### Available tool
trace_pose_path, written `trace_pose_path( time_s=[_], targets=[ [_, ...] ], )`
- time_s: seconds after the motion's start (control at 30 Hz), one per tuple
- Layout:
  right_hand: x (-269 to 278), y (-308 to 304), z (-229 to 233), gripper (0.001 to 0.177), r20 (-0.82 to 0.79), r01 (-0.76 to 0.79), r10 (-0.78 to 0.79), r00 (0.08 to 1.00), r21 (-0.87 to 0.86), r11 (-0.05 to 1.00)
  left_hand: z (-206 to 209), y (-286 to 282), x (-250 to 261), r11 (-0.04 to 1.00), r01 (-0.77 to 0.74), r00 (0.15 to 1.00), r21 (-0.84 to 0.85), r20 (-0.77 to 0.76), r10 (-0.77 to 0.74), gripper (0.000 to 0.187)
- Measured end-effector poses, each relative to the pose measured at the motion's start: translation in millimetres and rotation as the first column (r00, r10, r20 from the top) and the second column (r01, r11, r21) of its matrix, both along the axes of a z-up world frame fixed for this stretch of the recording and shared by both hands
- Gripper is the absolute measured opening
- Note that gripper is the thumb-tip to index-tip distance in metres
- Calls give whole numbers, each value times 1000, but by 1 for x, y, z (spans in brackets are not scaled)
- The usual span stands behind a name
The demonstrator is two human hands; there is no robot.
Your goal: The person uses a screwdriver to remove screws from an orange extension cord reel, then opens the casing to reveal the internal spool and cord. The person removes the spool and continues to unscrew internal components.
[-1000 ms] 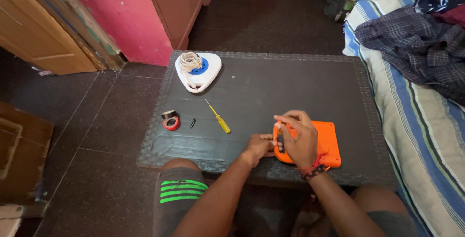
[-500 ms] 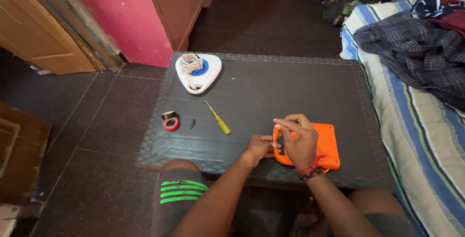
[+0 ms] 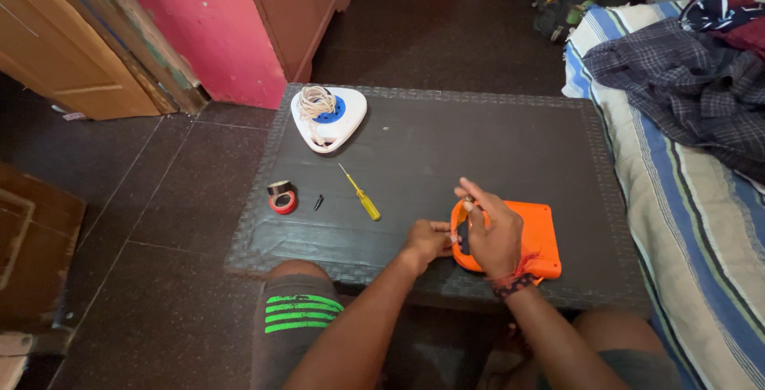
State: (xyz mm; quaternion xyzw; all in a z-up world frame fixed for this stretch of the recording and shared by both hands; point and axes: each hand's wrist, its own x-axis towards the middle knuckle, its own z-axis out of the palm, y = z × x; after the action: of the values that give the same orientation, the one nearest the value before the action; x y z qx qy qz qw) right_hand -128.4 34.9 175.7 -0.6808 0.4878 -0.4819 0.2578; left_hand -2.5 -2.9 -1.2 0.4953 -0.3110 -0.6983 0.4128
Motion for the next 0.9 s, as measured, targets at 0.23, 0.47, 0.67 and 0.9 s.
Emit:
trace_pose_path(
  time_s=[0.23, 0.47, 0.67, 0.9],
  targets=[
    [0, 1, -5, 25, -119, -30, 7, 993, -195, 980, 28, 5, 0, 993, -117, 977, 34, 186, 109, 31],
    [0, 2, -1, 35, -64, -48, 38, 997, -151, 987, 23, 5, -1, 994, -98, 972, -46, 209, 106, 20],
    [3, 2, -3, 25, -86, -3, 0, 996, -29, 1000, 14, 3, -3, 991, -114, 956, -68, 265, 128, 24],
    [-1, 0, 1, 33, -68, -61, 51, 996, -155, 986, 18, 3, -2, 993, -105, 963, -53, 244, 115, 24]
  ],
)
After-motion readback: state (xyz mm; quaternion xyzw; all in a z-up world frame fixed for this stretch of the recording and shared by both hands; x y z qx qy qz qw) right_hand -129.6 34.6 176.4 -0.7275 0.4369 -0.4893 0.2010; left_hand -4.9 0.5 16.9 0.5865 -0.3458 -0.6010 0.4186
